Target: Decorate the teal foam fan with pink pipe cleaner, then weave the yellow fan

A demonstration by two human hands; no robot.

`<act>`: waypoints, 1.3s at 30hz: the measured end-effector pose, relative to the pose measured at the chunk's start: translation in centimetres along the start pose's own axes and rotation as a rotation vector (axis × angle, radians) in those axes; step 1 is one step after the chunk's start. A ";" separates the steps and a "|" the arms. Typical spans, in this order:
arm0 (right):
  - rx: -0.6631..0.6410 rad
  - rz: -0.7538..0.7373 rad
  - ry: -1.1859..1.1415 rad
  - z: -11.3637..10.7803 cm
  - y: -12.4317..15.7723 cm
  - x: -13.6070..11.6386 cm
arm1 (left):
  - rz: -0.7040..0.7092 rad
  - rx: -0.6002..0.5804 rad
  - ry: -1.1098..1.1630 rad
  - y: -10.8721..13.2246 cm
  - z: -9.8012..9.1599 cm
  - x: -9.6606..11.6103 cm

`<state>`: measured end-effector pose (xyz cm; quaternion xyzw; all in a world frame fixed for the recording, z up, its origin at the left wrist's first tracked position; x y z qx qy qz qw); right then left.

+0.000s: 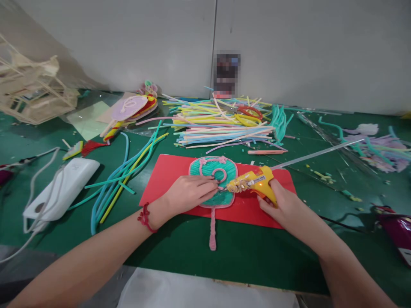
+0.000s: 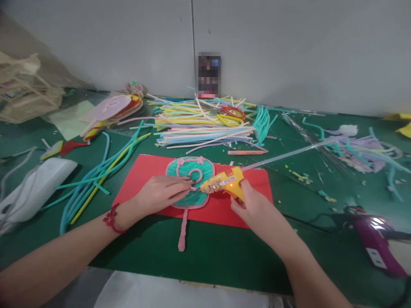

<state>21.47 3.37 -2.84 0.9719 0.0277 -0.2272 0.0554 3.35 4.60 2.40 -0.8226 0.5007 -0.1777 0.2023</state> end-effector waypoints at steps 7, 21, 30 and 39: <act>0.004 -0.006 0.022 -0.1 0.1 -0.4 | 0.033 0.010 -0.037 -0.1 -0.1 0.4; 0.187 0.099 0.056 -3.3 -0.9 1.5 | -0.029 -0.009 0.033 0.1 0.1 -0.4; 0.364 0.303 0.121 -5.6 -0.9 4.8 | 0.013 0.005 -0.008 0.0 -0.1 0.2; 0.522 0.234 0.082 -7.1 0.2 3.8 | 0.102 0.032 -0.110 0.1 -0.2 1.4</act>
Point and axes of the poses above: each hand's wrist, its own y-axis away from the middle knuckle, its own z-axis out of the palm, x = y × z, the point moved 10 cm from there along -y, towards the middle knuckle
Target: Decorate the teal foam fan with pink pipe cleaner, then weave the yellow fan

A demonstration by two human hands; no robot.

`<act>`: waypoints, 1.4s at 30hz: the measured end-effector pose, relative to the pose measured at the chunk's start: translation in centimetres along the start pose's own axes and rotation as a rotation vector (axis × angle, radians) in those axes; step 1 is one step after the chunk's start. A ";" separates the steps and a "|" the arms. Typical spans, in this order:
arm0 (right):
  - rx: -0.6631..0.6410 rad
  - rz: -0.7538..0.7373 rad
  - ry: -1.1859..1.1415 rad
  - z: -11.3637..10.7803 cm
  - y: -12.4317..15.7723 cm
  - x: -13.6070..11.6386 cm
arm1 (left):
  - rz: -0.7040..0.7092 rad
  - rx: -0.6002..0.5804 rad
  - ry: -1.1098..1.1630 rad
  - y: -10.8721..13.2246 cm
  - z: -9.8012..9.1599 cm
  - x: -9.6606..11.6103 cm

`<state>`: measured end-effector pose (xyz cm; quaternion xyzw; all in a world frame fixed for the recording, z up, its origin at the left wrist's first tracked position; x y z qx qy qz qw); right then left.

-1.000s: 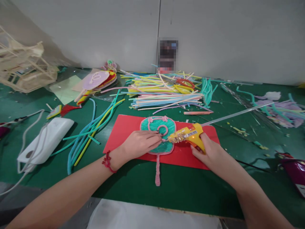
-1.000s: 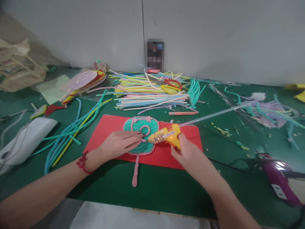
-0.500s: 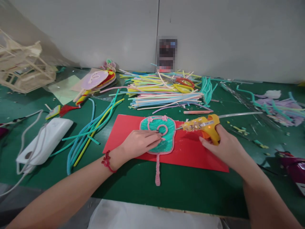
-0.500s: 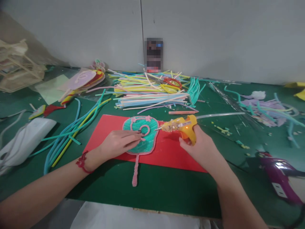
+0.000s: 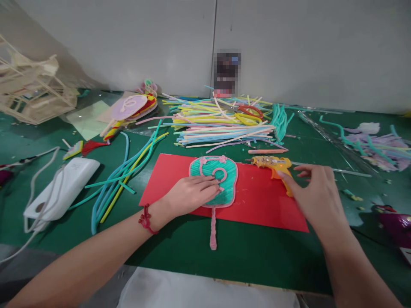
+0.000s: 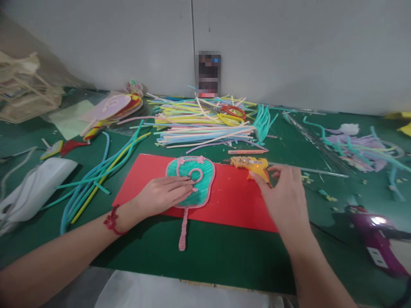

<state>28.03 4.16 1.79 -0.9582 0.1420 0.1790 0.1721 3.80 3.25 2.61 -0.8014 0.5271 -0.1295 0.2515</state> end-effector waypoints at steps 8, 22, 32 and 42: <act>-0.076 -0.499 -0.267 1.6 4.6 -9.0 | 0.028 -0.036 -0.020 0.4 0.6 0.3; -0.308 -0.769 -0.134 5.9 8.5 -12.6 | 0.098 -0.137 -0.033 0.6 0.9 0.9; -0.303 -0.788 -0.109 5.9 8.6 -12.8 | 0.059 -0.153 0.038 0.3 0.7 0.1; -0.280 -0.706 -0.320 4.7 7.8 -12.5 | 0.118 -0.160 -0.013 0.4 0.8 0.7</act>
Point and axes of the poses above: each hand's wrist, its own y-axis away from the middle knuckle, its own z-axis out of the palm, x = y × z, the point moved 10 cm from there along -y, towards the middle knuckle
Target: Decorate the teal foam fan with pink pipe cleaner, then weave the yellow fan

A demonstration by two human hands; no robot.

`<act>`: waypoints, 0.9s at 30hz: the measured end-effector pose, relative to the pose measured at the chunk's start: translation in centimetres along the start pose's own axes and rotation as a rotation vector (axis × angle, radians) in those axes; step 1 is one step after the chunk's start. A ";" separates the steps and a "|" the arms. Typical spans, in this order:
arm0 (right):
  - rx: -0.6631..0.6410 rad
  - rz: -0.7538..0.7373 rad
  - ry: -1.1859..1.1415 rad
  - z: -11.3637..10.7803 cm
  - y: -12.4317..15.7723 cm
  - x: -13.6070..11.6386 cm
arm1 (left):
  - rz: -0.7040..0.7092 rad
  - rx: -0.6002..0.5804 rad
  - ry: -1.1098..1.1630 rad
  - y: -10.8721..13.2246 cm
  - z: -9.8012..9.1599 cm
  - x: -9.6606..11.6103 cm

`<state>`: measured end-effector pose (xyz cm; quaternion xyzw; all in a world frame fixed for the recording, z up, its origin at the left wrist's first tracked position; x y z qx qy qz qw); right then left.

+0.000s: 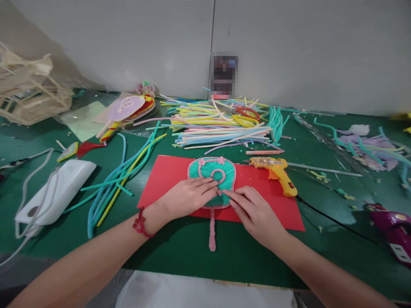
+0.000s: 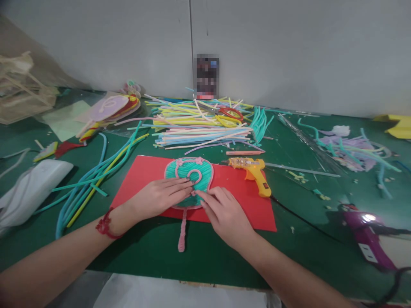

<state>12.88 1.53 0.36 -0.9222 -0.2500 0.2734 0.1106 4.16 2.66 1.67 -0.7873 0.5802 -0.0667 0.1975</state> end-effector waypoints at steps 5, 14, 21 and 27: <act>0.009 0.006 -0.015 0.0 0.2 0.1 | 0.013 -0.011 -0.014 -0.1 0.0 0.0; 0.028 -0.003 -0.031 -0.1 0.1 0.1 | 0.038 0.006 -0.037 0.1 0.2 0.1; 0.035 -0.005 -0.035 -0.2 0.2 0.2 | 0.018 0.050 -0.042 0.0 -0.3 0.0; 0.031 0.004 -0.015 -0.1 0.2 0.2 | 0.019 0.053 -0.086 -0.4 -0.5 0.5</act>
Point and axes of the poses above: each hand's wrist, its own y-axis away from the middle knuckle, its own z-axis out of the palm, x = y × z, the point moved 10 cm from there along -y, towards the middle knuckle
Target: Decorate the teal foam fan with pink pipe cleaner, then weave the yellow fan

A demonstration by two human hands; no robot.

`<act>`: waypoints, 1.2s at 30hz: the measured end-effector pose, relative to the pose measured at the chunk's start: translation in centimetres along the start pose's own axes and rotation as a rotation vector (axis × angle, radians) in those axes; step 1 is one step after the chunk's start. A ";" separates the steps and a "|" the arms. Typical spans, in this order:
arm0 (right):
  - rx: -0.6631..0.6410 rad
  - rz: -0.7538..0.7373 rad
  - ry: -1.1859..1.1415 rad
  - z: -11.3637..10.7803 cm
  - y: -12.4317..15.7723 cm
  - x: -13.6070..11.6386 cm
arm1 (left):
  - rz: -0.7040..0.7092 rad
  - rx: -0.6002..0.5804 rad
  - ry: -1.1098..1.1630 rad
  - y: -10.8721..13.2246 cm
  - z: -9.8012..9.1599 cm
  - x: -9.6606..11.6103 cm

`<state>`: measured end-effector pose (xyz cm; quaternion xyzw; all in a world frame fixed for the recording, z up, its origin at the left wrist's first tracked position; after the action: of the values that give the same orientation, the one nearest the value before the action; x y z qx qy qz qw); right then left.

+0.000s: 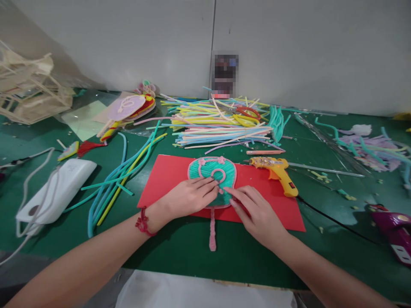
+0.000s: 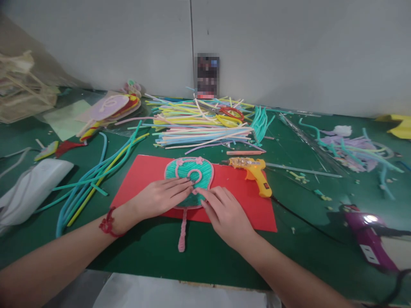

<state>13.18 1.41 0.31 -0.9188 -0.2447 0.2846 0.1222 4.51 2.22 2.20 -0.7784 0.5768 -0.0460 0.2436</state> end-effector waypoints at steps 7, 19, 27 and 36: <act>-0.081 -0.016 0.059 1.0 0.0 -0.2 | 0.003 -0.078 -0.016 -0.1 0.5 0.3; -0.116 -0.094 0.252 1.6 0.2 -0.9 | -0.089 -0.171 0.208 0.8 1.6 -1.4; -0.107 -0.120 0.303 1.6 0.3 -1.3 | -0.143 -0.187 0.410 1.1 2.2 -2.8; -0.130 -0.089 0.276 1.8 0.3 -0.8 | -0.170 -0.249 0.566 1.2 2.2 -3.6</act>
<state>11.68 0.86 -0.93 -0.9434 -0.2840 0.1336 0.1076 3.09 5.98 0.51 -0.8040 0.5556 -0.2099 -0.0283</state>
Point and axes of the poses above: each hand's wrist, its own y-axis away from the middle knuckle, its own z-axis out of the palm, x = y × z, the point moved 10 cm from there along -y, towards the middle knuckle
